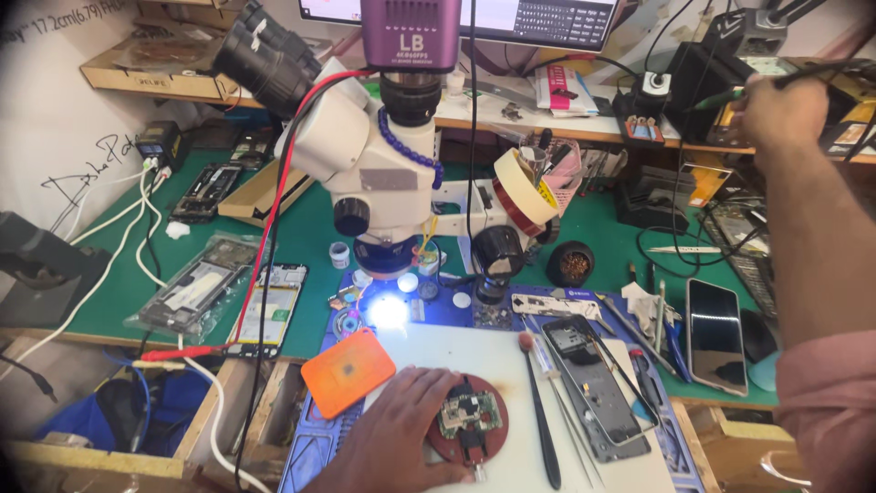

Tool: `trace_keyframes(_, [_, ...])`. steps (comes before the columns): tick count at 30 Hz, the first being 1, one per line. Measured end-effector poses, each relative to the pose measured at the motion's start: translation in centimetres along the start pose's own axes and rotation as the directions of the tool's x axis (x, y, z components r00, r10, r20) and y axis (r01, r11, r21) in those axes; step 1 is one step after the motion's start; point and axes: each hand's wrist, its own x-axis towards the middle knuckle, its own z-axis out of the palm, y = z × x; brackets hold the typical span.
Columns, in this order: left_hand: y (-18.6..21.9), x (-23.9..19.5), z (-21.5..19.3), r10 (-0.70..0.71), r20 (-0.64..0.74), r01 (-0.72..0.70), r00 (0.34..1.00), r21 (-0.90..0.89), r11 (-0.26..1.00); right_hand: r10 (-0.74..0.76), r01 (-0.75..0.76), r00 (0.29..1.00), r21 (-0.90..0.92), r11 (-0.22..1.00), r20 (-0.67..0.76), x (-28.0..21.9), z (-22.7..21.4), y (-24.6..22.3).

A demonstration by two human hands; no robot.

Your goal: The person uses a soldering iron to work on a small circuit board mounted on a red holder. They then use a small brush to clean the board's surface.

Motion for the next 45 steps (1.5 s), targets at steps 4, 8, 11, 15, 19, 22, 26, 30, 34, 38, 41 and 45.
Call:
trace_keyframes(4, [-2.2,0.4,1.7,0.013,0.005,-0.013,1.0,-0.025,1.0,-0.164,0.167,0.986,-0.204,0.965,0.029,4.5,2.1,0.2])
trace_keyframes(8, [-5.5,0.6,4.7,0.128,-0.108,-0.114,0.986,0.125,0.986,-0.187,0.124,0.977,-0.449,0.885,-0.098,8.5,5.2,1.5])
trace_keyframes(11, [-7.9,-0.1,7.0,0.092,-0.12,-0.069,0.988,0.178,0.982,-0.211,0.134,0.976,-0.614,0.778,-0.055,10.5,7.2,2.9])
trace_keyframes(15, [-9.9,-1.3,9.1,0.132,-0.102,-0.113,0.986,0.174,0.978,-0.145,0.129,0.989,-0.617,0.777,0.025,11.0,8.4,5.6])
trace_keyframes(19, [-11.2,-1.6,9.8,0.178,-0.076,-0.157,0.981,0.225,0.962,-0.138,0.134,0.99,-0.625,0.769,0.041,11.5,8.5,6.6])
trace_keyframes(22, [-11.3,-1.9,10.3,0.178,-0.123,-0.144,0.976,0.242,0.96,-0.131,0.134,0.99,-0.634,0.762,0.051,11.7,8.7,7.7])
trace_keyframes(26, [-10.4,-1.1,9.1,0.194,-0.106,-0.164,0.975,0.24,0.957,-0.149,0.151,0.987,-0.63,0.762,0.056,11.7,10.1,7.4])
trace_keyframes(30, [-6.5,-0.7,5.4,0.119,-0.085,-0.105,0.989,0.155,0.982,-0.267,0.25,0.962,-0.592,0.766,0.06,6.4,11.5,6.6])
trace_keyframes(34, [-2.2,-0.1,1.5,0.036,-0.139,-0.039,0.99,-0.022,0.999,-0.441,0.492,0.86,-0.19,0.85,0.255,-5.7,13.2,2.0])
trace_keyframes(38, [-1.1,0.3,0.7,0.055,-0.13,-0.052,0.99,0.025,0.998,-0.437,0.399,0.674,0.204,0.894,0.595,-25.4,12.7,-2.0])
trace_keyframes(41, [-1.2,0.2,0.3,0.064,-0.078,-0.063,0.995,0.023,0.998,-0.397,0.266,0.614,0.295,0.918,0.683,-34.1,9.9,-5.1])
trace_keyframes(45, [-0.8,0.1,0.3,0.105,-0.099,-0.104,0.99,0.014,0.994,-0.303,0.136,0.707,0.297,0.945,0.639,-35.8,4.4,-8.1])
